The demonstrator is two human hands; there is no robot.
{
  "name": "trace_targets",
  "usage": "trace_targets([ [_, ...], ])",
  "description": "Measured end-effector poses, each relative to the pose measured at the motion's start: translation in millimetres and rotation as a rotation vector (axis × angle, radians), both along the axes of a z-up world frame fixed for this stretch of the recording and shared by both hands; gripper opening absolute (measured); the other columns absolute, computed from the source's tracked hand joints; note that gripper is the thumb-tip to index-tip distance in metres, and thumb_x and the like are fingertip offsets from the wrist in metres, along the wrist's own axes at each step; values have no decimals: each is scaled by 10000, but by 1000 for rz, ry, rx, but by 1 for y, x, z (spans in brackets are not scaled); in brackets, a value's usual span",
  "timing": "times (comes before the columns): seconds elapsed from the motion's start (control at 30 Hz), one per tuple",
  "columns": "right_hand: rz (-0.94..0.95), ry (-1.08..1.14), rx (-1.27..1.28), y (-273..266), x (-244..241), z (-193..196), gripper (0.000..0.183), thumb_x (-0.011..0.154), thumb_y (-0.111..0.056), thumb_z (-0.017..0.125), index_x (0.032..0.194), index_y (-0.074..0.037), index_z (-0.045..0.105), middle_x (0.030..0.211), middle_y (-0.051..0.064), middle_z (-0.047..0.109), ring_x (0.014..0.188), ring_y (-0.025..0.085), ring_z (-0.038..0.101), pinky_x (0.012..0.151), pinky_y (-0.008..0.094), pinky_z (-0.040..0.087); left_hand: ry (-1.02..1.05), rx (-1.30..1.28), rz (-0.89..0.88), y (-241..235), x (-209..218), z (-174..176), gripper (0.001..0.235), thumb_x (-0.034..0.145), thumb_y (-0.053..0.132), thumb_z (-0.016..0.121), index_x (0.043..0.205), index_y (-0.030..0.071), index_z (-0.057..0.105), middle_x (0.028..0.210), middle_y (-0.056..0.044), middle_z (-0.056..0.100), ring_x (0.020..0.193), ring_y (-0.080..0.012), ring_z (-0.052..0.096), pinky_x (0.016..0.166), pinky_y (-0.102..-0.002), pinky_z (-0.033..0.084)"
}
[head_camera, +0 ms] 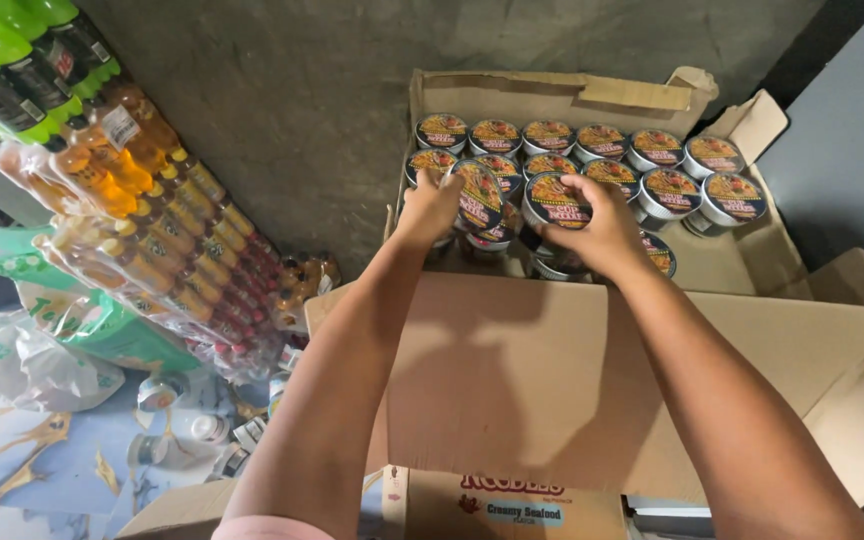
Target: The person organizes cup noodles in cardboard boxes and places them onto a shelf in a storage area.
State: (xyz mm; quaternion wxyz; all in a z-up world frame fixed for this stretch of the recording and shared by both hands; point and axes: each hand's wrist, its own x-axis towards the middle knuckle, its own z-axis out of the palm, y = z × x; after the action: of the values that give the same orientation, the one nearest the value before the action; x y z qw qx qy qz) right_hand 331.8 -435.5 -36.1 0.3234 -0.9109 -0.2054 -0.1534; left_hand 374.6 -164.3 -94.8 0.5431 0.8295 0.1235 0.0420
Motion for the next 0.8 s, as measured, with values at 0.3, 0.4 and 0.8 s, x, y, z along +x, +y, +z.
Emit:
trace_targets([
  [0.3,198,-8,65,5,40,-18,697,739,-338,889,1342,-116,617,1284,124,689,1225,297,657,1045,399,502,1,209,196,11,6,-2,561,959,415,564,1367,48,449,1315,-335,594,1183,-520,610,1020,-533,485],
  [0.4,212,-158,-51,20,46,-20,748,707,-340,930,1338,-105,605,1268,144,639,1206,344,618,1029,429,502,34,326,223,-1,-23,38,548,946,346,580,1397,85,412,1385,-308,520,1180,-517,599,989,-539,501],
  [0.8,442,-11,-11,22,57,-16,963,686,-537,912,1438,-69,533,1389,217,567,1327,385,542,1114,462,439,-377,880,184,-10,-40,45,454,924,269,612,1357,133,588,1454,-177,508,1430,-429,380,1058,-561,425],
])
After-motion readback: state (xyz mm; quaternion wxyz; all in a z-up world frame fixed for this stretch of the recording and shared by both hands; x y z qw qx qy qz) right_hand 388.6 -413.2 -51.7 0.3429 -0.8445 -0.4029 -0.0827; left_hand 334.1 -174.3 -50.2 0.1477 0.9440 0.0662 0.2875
